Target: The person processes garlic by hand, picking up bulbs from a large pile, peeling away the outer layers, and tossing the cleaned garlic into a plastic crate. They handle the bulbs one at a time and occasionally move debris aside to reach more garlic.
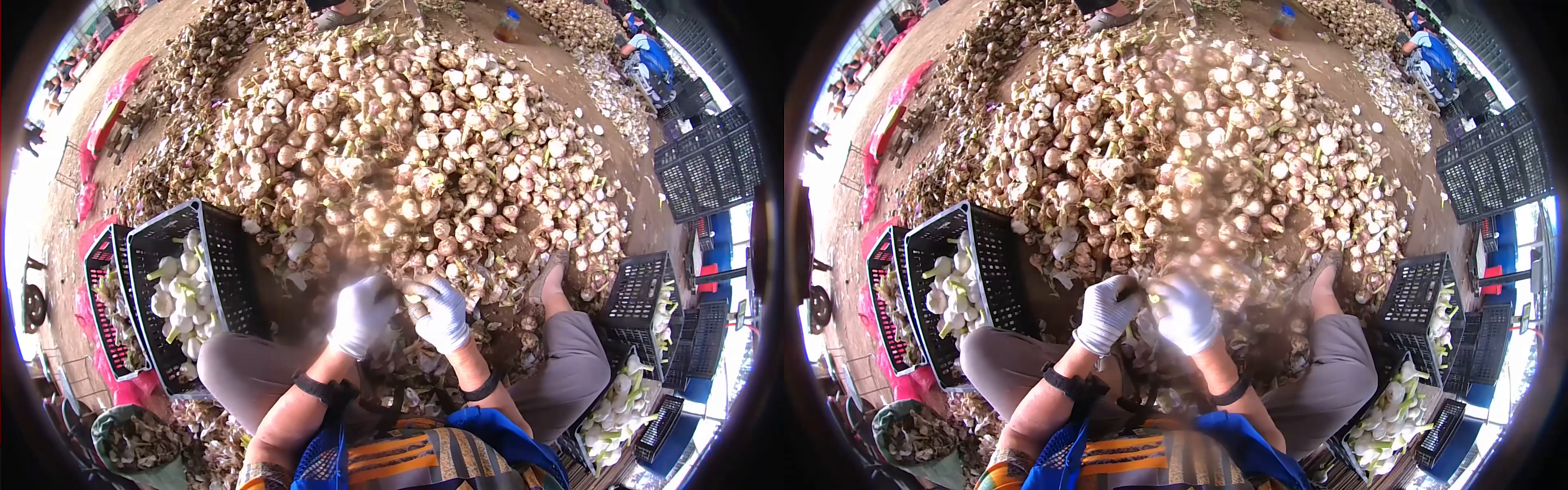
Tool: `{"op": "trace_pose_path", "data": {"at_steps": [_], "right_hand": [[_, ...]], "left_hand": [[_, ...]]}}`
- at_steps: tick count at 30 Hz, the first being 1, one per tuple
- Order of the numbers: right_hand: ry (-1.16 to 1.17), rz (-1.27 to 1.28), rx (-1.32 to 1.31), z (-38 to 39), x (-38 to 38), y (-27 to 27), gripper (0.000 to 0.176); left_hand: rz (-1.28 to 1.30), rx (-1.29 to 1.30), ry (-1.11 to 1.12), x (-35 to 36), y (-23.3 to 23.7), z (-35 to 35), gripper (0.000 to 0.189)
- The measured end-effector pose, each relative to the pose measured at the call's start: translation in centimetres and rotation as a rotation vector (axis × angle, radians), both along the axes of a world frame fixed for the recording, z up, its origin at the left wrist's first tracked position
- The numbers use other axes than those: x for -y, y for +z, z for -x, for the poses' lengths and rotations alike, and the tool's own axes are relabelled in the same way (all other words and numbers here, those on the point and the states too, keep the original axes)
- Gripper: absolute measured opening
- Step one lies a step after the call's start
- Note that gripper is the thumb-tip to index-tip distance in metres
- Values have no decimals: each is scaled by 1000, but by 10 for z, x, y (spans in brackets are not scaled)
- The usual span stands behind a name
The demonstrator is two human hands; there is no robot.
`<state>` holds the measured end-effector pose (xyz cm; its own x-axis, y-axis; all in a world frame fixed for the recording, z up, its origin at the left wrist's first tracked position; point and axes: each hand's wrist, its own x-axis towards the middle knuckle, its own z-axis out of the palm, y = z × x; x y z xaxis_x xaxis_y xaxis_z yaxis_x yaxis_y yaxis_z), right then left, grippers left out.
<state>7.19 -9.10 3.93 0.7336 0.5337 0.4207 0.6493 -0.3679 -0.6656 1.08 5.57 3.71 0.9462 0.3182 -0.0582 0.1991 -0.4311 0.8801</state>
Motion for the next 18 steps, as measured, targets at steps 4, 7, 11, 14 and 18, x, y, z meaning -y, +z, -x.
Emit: {"op": "trace_pose_path", "data": {"at_steps": [4, 7, 11, 14, 18], "right_hand": [[-76, -132, -113, -1, 2, -3, 19], [-197, -367, -448, -3, 4, 4, 9], [-211, -319, -347, -13, 15, -6, 12], [-127, -140, -88, -10, 15, 1, 15], [-17, -36, -8, -4, 6, 7, 24]], "left_hand": [[46, -59, -14, 4, -4, 4, 17], [95, -95, -77, 3, -14, 13, 17], [163, -179, -112, 3, -8, 6, 16], [783, -276, 197, -1, 16, -1, 19], [875, -280, 237, 0, 5, -8, 18]]}}
